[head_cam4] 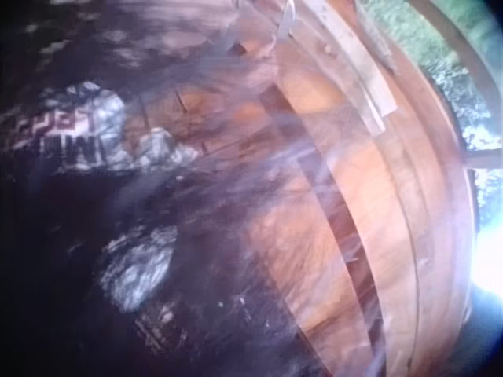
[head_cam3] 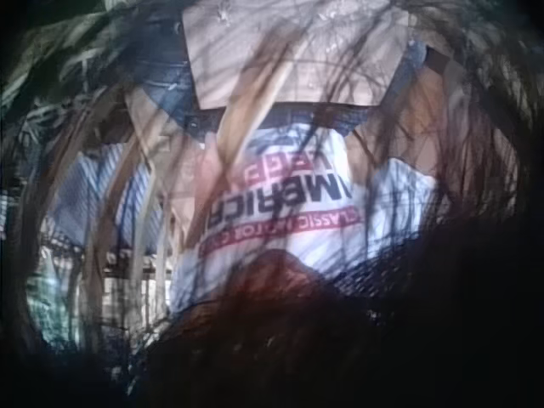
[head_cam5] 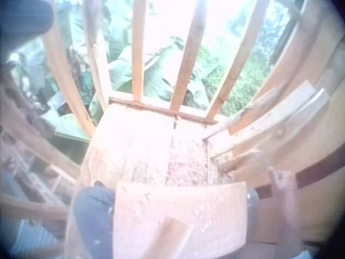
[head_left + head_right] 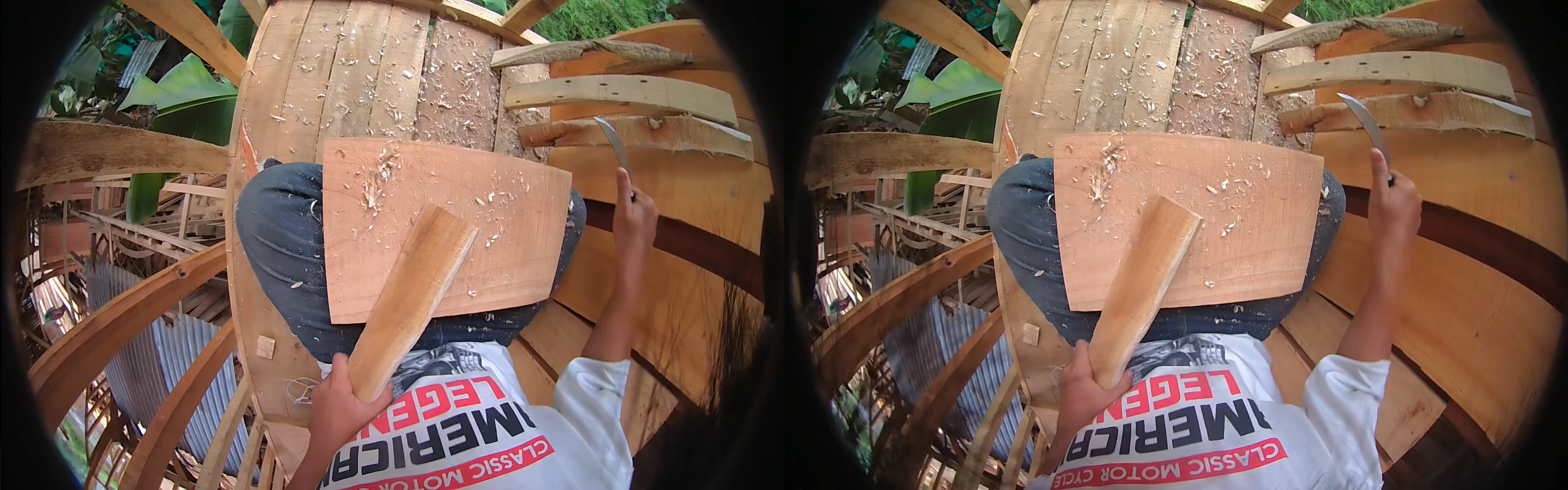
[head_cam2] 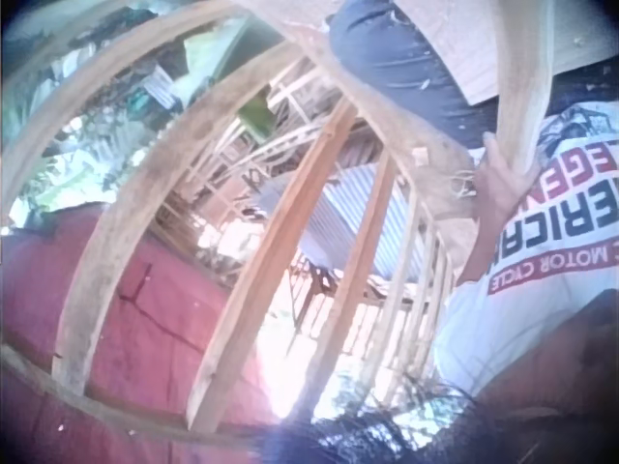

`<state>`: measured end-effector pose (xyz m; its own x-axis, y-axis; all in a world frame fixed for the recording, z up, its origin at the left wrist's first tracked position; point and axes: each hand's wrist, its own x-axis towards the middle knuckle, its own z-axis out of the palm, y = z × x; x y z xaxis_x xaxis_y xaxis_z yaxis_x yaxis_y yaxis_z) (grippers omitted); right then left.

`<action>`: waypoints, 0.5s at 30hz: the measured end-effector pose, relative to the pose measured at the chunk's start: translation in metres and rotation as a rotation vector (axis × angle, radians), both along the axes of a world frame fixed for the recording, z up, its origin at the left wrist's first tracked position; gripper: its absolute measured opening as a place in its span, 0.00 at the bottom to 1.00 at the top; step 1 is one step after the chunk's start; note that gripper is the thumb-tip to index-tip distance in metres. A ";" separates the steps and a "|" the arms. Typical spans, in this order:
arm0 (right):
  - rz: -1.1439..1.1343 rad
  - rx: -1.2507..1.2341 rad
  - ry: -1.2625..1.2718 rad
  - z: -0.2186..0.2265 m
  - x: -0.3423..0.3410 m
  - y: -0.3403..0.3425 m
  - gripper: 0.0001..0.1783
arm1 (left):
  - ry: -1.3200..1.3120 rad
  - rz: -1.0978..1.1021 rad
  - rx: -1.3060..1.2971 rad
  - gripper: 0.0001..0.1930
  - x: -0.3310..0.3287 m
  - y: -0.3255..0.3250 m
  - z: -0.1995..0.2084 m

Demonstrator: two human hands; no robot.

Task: The person sits cross-legged on a wooden platform and uses a curved knife to shave and shape a long, thin piece of wood. They hold the wood with their left hand and repeatedly scrape the surface with the knife in their right hand, producing wood shavings.

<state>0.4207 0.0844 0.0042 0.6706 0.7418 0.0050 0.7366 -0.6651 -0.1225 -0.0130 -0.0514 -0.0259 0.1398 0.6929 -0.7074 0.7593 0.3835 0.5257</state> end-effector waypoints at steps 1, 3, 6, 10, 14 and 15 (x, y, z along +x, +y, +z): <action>0.118 0.062 0.070 0.006 -0.007 0.008 0.35 | -0.006 0.037 0.024 0.30 0.006 0.005 -0.003; 0.323 0.092 0.233 0.009 -0.065 -0.012 0.33 | 0.010 0.068 -0.021 0.29 0.002 -0.004 0.006; 0.565 -0.064 0.291 0.004 -0.114 -0.029 0.32 | -0.044 0.092 0.006 0.28 0.013 0.014 0.002; 0.729 -0.113 0.352 -0.011 -0.133 -0.043 0.32 | -0.111 0.128 -0.049 0.28 0.010 0.020 0.007; 0.705 -0.078 0.266 -0.030 -0.128 -0.032 0.35 | -0.116 0.107 -0.049 0.28 0.011 0.020 0.007; 0.726 -0.062 0.191 -0.030 -0.117 -0.023 0.37 | -0.103 0.086 -0.048 0.28 0.012 0.020 0.009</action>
<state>0.3037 0.0616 -0.0262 -0.0021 0.9929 -0.1188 0.9623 -0.0302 -0.2702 -0.0014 -0.0311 -0.0172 0.1552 0.6709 -0.7251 0.6654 0.4715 0.5787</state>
